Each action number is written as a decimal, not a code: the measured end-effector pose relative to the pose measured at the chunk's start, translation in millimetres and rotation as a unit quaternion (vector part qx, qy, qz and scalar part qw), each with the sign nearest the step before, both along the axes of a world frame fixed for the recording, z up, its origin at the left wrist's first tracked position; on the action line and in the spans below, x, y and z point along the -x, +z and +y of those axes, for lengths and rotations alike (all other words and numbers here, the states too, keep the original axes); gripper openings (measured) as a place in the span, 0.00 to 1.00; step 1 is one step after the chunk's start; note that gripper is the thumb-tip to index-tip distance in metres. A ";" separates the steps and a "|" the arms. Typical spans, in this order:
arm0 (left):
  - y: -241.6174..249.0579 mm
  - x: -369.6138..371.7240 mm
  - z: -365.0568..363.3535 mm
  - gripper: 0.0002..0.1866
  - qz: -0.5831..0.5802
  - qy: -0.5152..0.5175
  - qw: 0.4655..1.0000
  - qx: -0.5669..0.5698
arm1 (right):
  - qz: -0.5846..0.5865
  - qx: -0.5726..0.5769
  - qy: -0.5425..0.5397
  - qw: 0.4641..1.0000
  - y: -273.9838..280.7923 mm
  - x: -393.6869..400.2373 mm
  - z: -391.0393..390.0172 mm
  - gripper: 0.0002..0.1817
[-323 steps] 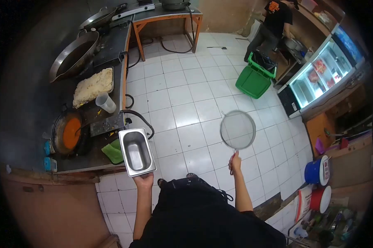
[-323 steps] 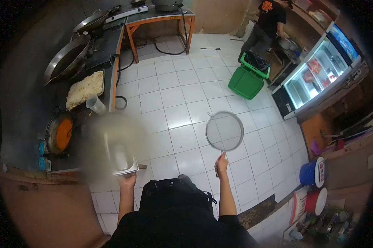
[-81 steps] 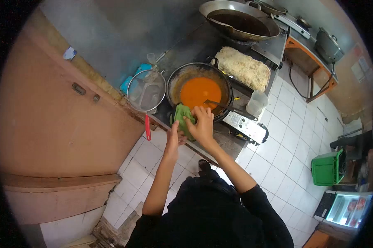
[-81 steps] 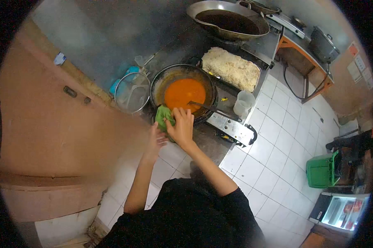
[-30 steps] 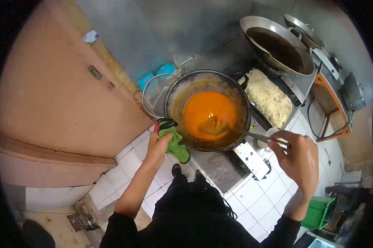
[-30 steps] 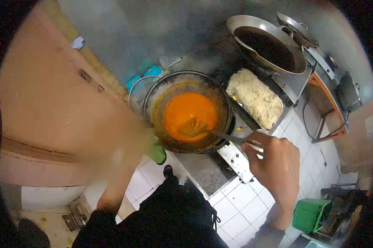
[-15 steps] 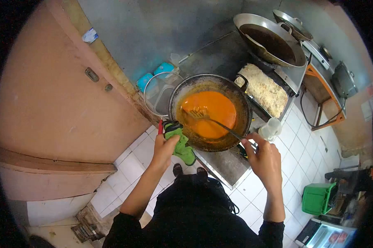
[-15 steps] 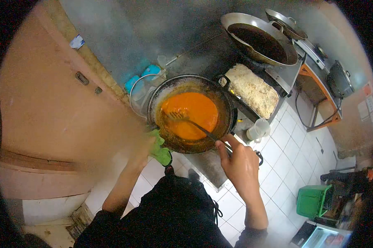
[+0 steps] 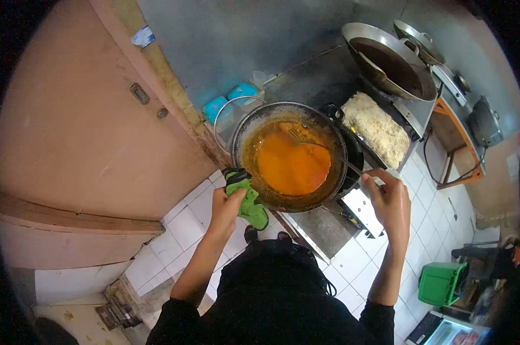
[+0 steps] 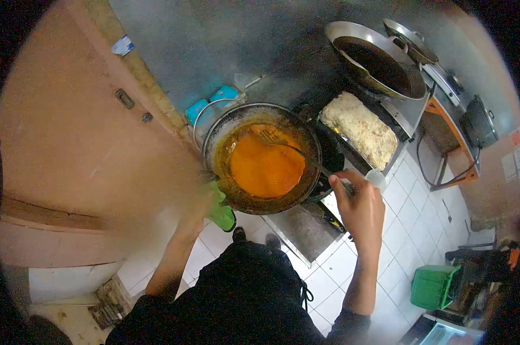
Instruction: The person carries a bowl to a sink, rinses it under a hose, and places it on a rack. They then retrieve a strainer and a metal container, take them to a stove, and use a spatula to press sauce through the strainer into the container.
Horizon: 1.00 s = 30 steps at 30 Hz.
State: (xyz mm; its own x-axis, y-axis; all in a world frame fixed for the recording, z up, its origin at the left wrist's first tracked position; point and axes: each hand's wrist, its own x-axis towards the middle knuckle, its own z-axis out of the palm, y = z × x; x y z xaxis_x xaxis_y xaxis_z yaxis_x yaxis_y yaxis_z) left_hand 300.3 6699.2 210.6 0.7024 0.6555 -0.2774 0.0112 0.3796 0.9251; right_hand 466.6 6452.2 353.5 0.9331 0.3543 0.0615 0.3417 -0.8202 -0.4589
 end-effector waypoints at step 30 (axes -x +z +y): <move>1.2 64.2 112.3 0.16 0.097 0.322 0.937 -0.092 | -0.062 -0.053 0.254 0.964 -22.3 -32.7 146.1 0.16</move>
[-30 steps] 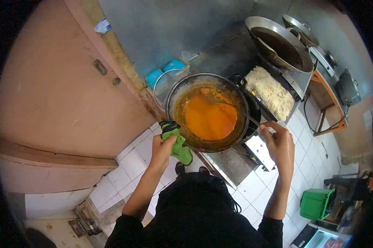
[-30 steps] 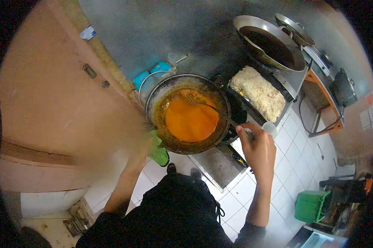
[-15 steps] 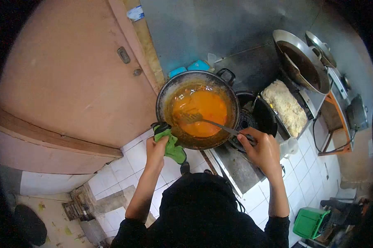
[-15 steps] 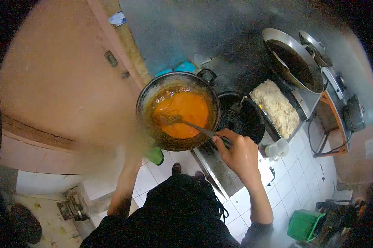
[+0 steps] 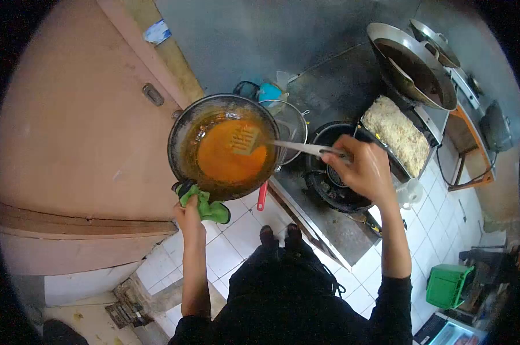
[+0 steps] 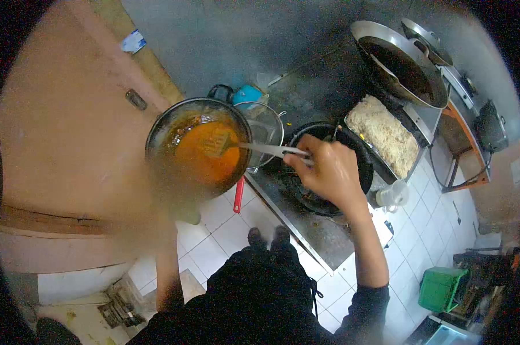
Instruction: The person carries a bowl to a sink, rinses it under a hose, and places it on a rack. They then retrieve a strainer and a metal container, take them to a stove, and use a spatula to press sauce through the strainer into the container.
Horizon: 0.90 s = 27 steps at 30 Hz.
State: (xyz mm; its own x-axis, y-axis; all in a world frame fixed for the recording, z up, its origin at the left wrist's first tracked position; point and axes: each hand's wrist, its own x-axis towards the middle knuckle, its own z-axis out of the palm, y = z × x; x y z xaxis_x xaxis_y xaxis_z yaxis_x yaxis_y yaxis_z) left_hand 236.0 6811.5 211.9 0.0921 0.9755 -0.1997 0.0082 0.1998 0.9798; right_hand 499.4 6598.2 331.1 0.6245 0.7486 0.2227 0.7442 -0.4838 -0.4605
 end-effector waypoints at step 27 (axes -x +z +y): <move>-35.9 -46.6 30.9 0.06 -0.045 0.046 0.996 -0.064 | -0.057 -0.022 0.088 0.994 -30.0 -126.0 92.5 0.19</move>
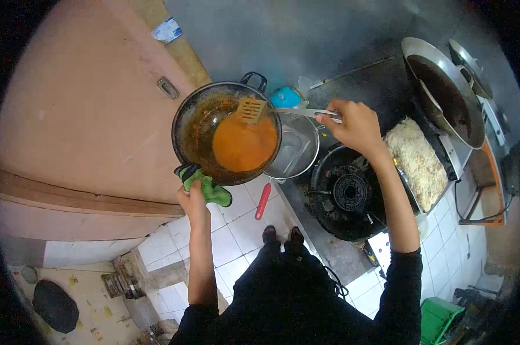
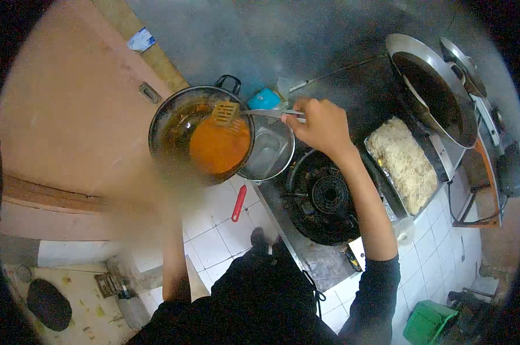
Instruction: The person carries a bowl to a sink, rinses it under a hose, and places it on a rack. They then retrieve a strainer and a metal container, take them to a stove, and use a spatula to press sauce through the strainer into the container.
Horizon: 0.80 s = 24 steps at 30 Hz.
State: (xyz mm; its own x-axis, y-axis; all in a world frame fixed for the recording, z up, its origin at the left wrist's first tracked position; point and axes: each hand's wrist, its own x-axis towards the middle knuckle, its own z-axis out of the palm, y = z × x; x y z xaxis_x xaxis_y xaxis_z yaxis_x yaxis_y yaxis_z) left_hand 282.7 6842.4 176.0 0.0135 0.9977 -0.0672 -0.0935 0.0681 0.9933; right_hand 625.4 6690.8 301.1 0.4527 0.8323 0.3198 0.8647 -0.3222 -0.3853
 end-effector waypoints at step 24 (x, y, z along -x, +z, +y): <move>7.5 -10.2 7.6 0.05 0.018 0.004 0.999 -0.040 | -0.027 -0.021 0.004 0.999 -16.0 -11.1 11.4 0.19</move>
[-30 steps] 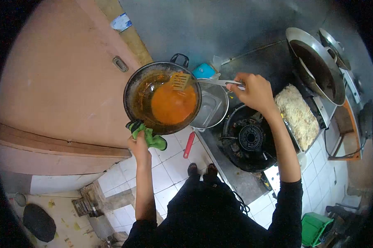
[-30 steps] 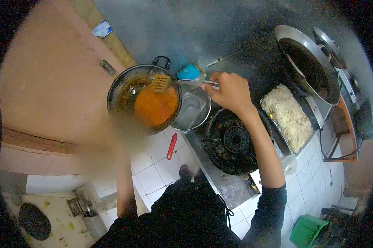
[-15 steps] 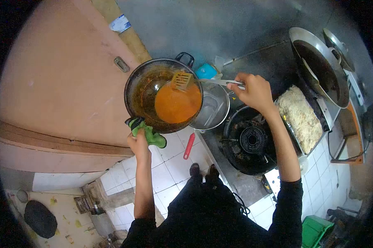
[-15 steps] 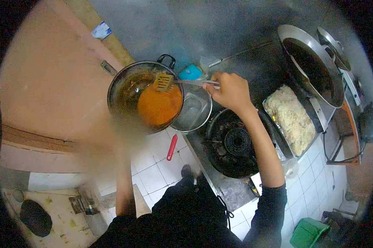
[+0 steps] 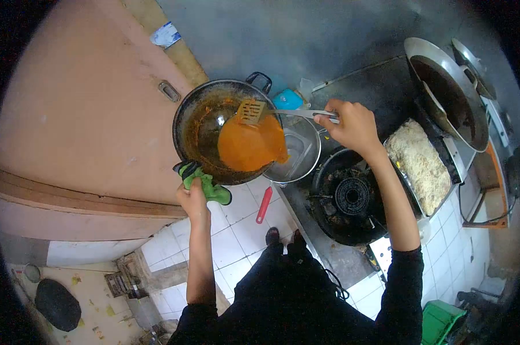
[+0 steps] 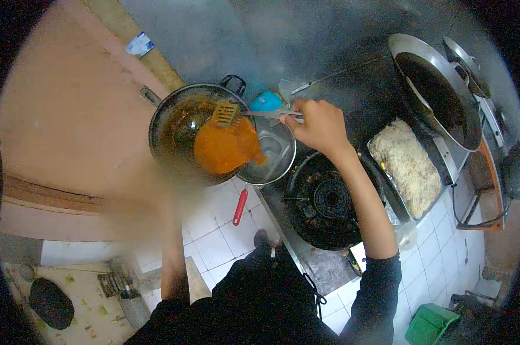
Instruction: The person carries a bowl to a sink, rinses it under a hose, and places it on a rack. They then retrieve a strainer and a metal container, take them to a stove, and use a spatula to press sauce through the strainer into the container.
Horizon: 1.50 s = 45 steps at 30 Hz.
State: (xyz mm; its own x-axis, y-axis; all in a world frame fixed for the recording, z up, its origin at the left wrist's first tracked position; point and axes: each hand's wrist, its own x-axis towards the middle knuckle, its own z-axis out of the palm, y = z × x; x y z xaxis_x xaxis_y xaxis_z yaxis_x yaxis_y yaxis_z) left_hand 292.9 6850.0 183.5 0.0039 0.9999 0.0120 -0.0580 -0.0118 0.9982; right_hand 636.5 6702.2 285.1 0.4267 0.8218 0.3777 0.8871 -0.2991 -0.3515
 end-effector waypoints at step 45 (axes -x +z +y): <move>26.7 -12.4 -3.5 0.05 0.018 0.032 0.999 -0.019 | -0.012 0.005 0.008 1.000 7.9 3.1 12.0 0.18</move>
State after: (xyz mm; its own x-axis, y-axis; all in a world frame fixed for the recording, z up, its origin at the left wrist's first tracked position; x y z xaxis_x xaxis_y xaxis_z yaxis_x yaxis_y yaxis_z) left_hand 305.3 6846.4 210.2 -0.0587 0.9969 0.0518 -0.0196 -0.0531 0.9984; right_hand 633.4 6714.2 293.0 0.4043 0.8324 0.3791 0.9002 -0.2888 -0.3260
